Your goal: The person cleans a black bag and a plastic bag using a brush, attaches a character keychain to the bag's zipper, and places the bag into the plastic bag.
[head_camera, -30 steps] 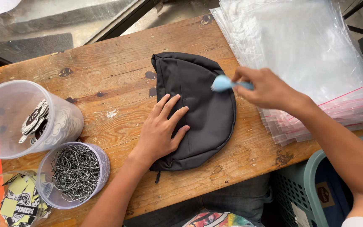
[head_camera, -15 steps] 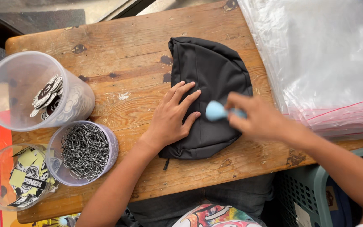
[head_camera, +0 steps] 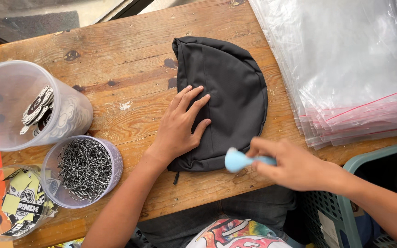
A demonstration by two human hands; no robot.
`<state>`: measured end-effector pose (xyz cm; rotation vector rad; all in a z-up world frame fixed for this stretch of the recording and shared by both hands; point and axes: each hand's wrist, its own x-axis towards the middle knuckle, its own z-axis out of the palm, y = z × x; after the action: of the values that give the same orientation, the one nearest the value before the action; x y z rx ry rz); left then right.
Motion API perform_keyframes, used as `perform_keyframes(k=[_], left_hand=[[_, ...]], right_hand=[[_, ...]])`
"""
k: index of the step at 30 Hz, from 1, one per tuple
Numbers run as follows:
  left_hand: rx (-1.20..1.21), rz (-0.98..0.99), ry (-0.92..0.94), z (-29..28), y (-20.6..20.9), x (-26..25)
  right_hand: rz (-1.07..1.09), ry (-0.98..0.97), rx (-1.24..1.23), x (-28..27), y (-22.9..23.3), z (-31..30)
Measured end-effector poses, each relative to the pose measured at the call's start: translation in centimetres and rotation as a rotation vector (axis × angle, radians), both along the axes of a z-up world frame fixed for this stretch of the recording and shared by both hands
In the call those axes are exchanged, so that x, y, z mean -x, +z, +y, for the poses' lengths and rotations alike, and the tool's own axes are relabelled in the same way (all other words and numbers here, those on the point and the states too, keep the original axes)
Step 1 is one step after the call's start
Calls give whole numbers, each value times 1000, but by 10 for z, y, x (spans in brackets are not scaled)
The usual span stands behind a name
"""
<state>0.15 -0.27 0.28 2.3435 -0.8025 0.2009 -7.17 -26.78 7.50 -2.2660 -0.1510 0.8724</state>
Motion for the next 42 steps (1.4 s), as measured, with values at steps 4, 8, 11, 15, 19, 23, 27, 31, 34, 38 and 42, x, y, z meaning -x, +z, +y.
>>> perform_keyframes(k=[4,8,11,15,19,23,27,31,34,38,42], left_hand=[[16,8,2,1,-4,0],[114,85,6,8,-8,-3],[110,53,-60,13,-9,-7],[6,-61,-25,12,-11,-8],[-70,-83,71,16,-8,-9],[-85,-112,90,19,-14,-12],[-94,-139,92,19,-14,-12],[-87,-144,93,20,-10,-11],[-19,-64,58,24,-5,-15],[99,18,67,25,-28,-22],[24,-38,80,25,-33,-21]], right_hand=[[-97,114,-137,-31,-8,-12],[-514,106,77,-106,-33,-34],[-734,55,281,-133,-23,-23],[-366,106,-107,-130,10,22],[-515,193,-67,-191,-31,3],[-730,26,285,-220,-27,7],[-540,67,4,-203,-14,49],[-726,195,203,-233,-40,46],[-1034,194,401,-222,-32,52],[-719,180,200,-149,-22,67],[-656,446,84,-80,-51,57]])
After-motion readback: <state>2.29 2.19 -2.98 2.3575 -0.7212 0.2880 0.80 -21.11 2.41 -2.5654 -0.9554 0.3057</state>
